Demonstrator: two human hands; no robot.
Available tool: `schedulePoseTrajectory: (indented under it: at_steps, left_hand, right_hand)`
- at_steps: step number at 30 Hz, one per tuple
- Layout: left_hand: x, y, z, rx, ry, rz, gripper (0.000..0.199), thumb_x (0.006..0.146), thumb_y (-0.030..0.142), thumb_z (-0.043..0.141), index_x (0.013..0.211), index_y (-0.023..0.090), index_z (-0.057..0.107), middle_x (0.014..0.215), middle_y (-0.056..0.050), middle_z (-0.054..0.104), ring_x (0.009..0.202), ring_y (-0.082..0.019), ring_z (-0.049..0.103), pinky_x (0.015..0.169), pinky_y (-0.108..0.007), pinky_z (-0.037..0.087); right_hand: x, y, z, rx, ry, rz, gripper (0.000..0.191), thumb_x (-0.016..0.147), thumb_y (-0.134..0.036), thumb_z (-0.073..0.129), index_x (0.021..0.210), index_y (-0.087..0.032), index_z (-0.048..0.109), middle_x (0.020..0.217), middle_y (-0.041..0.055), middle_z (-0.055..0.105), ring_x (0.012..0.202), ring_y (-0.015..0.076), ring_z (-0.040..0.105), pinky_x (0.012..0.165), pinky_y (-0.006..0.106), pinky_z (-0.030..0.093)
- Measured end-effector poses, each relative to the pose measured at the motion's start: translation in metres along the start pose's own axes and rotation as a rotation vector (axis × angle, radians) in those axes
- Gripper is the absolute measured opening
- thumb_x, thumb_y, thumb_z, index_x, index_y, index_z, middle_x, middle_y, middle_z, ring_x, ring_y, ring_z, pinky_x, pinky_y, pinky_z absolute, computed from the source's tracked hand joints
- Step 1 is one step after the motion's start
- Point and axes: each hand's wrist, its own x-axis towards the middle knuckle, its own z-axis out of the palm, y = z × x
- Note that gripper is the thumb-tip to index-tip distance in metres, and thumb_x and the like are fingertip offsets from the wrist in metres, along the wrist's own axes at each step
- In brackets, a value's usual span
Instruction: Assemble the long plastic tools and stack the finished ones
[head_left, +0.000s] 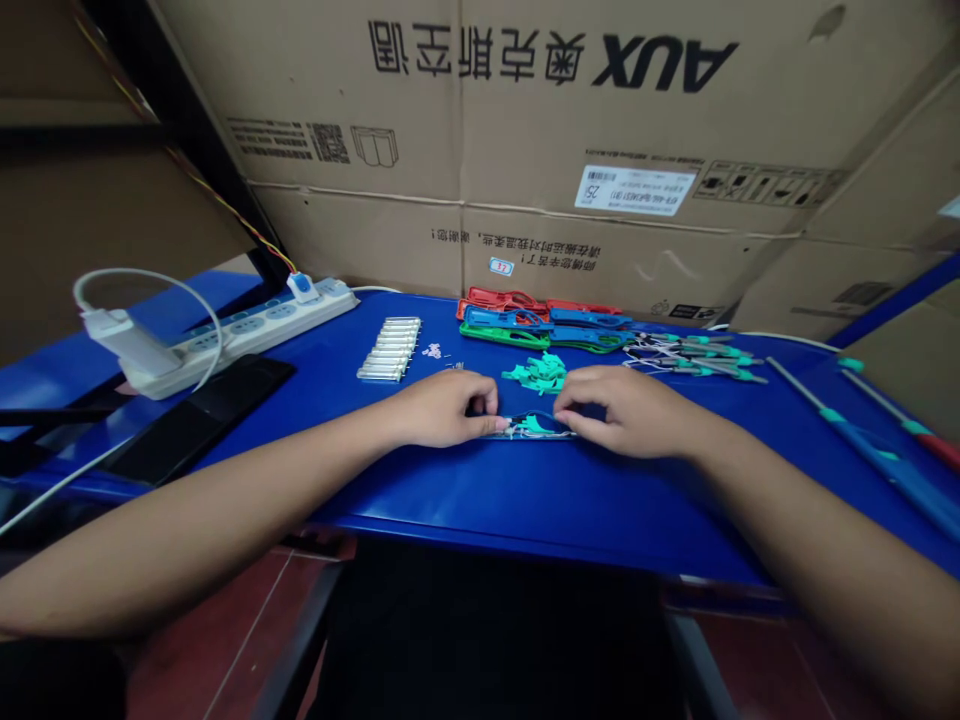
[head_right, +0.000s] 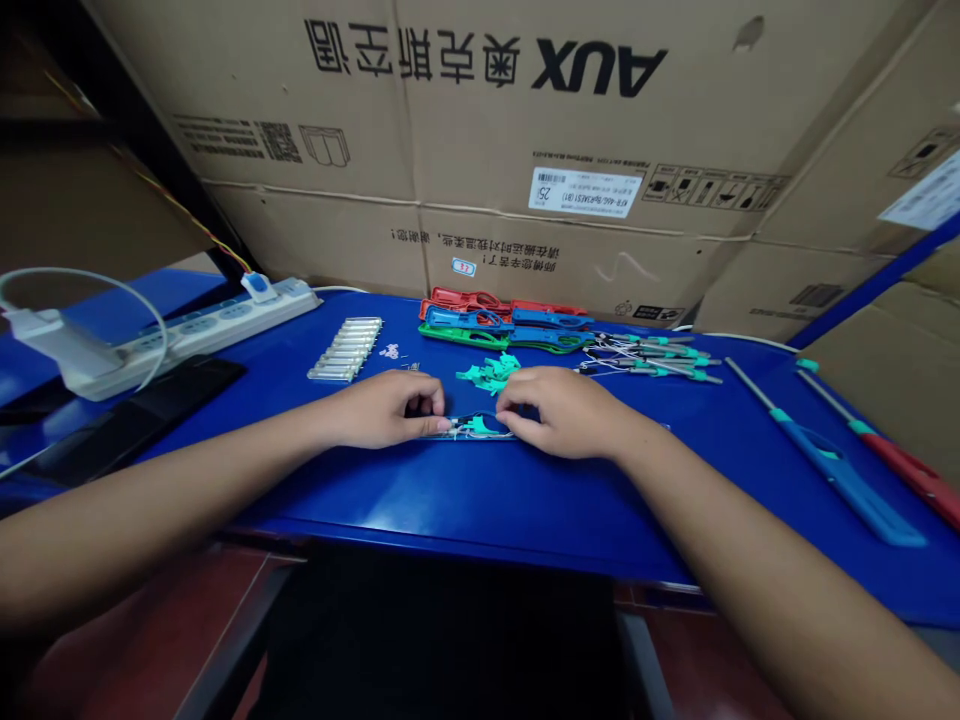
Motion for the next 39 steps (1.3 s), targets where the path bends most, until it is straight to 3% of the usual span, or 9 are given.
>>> schedulePoseTrajectory:
  at_steps: [5,11,15,18,24,39]
  left_hand:
    - [0.004,0.003,0.005,-0.032,-0.006,0.044,0.028,0.086,0.046,0.066,0.087,0.018,0.065,0.082,-0.001,0.065,0.073,-0.014,0.056,0.065,-0.026,0.039]
    - [0.016,0.009,-0.008,0.001,-0.02,0.098,0.027,0.086,0.045,0.066,0.097,0.021,0.071,0.093,-0.003,0.065,0.079,-0.015,0.06,0.071,-0.027,0.045]
    - [0.023,0.02,-0.013,-0.038,-0.079,0.344,0.016,0.088,0.03,0.066,0.099,0.021,0.073,0.095,-0.004,0.066,0.089,-0.016,0.062,0.083,-0.03,0.048]
    - [0.024,0.022,-0.007,-0.059,-0.092,0.42,0.016,0.087,0.028,0.069,0.099,0.021,0.075,0.093,-0.004,0.065,0.09,-0.016,0.062,0.084,-0.03,0.05]
    - [0.02,0.012,0.009,-0.165,-0.077,0.414,0.018,0.087,0.026,0.071,0.103,0.022,0.076,0.098,-0.004,0.063,0.09,-0.015,0.063,0.087,-0.03,0.052]
    - [0.019,0.005,0.014,-0.247,-0.083,0.356,0.017,0.085,0.027,0.073,0.101,0.024,0.079,0.103,-0.006,0.064,0.092,-0.015,0.063,0.088,-0.031,0.052]
  right_hand:
    - [-0.021,0.012,-0.006,-0.002,-0.006,0.028,0.018,0.094,-0.028,0.054,0.097,-0.02,0.07,0.095,0.0054,0.07,0.085,0.0178,0.063,0.076,0.032,0.047]
    - [-0.036,0.028,-0.018,0.031,0.202,0.047,0.015,0.093,-0.028,0.058,0.094,-0.02,0.071,0.093,0.006,0.07,0.085,0.0177,0.064,0.079,0.032,0.048]
    - [-0.033,0.015,-0.006,0.075,0.074,-0.12,0.016,0.093,-0.027,0.06,0.101,-0.021,0.073,0.097,0.0056,0.069,0.088,0.0164,0.063,0.08,0.03,0.048]
    - [-0.029,0.006,0.004,0.025,-0.012,-0.184,0.017,0.093,-0.028,0.061,0.101,-0.022,0.075,0.095,0.0043,0.067,0.087,0.0164,0.062,0.077,0.03,0.047]
    - [-0.028,0.007,0.009,0.041,-0.026,-0.163,0.017,0.093,-0.026,0.062,0.103,-0.022,0.075,0.092,0.0033,0.066,0.085,0.0154,0.061,0.075,0.028,0.046]
    - [-0.027,0.005,0.009,0.115,-0.046,-0.086,0.016,0.09,-0.023,0.065,0.099,-0.021,0.078,0.092,0.0038,0.067,0.083,0.0151,0.062,0.073,0.027,0.048]
